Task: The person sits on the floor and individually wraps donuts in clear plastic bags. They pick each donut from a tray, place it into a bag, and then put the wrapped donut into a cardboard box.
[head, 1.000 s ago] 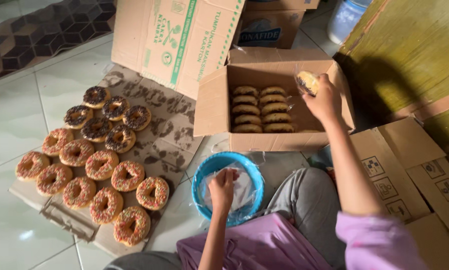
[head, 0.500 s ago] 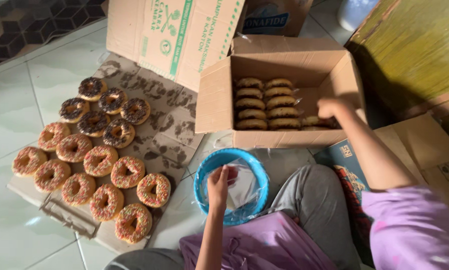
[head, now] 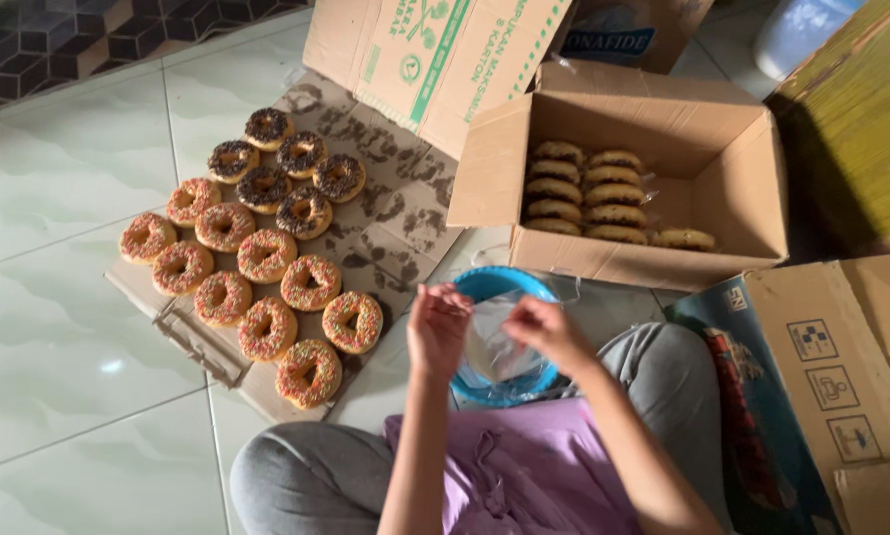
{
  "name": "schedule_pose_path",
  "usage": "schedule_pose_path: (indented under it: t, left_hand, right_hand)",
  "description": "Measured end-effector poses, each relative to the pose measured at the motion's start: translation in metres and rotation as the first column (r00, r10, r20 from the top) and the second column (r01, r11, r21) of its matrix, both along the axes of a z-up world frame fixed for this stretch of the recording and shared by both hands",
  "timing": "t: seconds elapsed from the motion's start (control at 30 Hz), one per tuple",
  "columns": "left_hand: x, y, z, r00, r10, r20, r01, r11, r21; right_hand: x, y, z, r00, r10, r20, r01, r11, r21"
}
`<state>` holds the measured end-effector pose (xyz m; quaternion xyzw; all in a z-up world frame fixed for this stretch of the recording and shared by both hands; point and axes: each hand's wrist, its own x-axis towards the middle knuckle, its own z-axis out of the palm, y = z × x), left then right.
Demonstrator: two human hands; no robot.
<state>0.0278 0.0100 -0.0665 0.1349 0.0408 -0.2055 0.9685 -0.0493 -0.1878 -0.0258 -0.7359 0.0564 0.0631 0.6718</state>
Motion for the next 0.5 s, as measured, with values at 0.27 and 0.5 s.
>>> schedule_pose_path:
  t: [0.27,0.5]
  left_hand:
    - [-0.002,-0.032,-0.082,0.727,-0.552,0.409,-0.533,-0.078,0.842]
    - [-0.037,-0.079,-0.139,0.649,-0.761,-0.009,-0.634,-0.548,0.545]
  right_hand:
    - [-0.014,-0.058,0.014,0.969,0.138,0.206,-0.052,0.926,-0.374]
    - [-0.032,-0.048,-0.007,0.79,-0.349,0.504,0.582,0.686,-0.437]
